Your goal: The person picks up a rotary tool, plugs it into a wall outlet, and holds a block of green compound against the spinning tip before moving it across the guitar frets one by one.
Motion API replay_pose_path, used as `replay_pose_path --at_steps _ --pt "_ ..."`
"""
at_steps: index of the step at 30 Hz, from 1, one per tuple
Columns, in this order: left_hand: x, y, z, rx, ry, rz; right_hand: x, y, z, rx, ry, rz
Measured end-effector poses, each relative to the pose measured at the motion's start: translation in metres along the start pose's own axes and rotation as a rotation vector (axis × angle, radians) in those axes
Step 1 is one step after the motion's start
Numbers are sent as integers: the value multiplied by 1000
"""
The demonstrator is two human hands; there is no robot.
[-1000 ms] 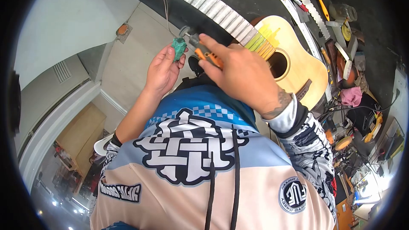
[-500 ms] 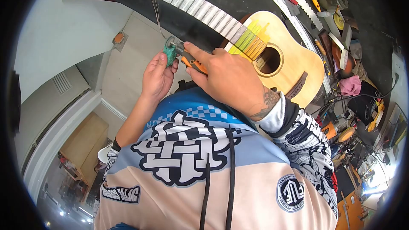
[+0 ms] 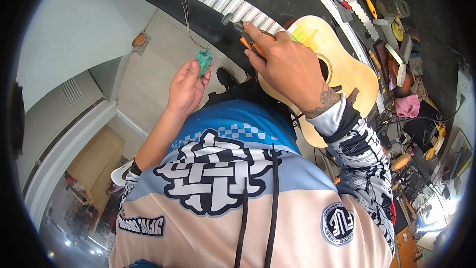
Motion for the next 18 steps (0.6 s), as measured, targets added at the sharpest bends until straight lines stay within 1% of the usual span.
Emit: replay_pose_path --at_steps 9,18 --pt "1 -1 0 5 16 -4 1 3 9 -10 10 -27" --pt "4 0 -1 4 24 -11 7 24 4 -5 48 27"
Point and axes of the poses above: each hand's wrist, its own x-axis towards the middle knuckle, its own z-axis out of the palm, y = z × x, the point moved 7 cm from there along x, towards the middle knuckle, and after that the axes turned 7 degrees about -z, right-handed, at the moved point
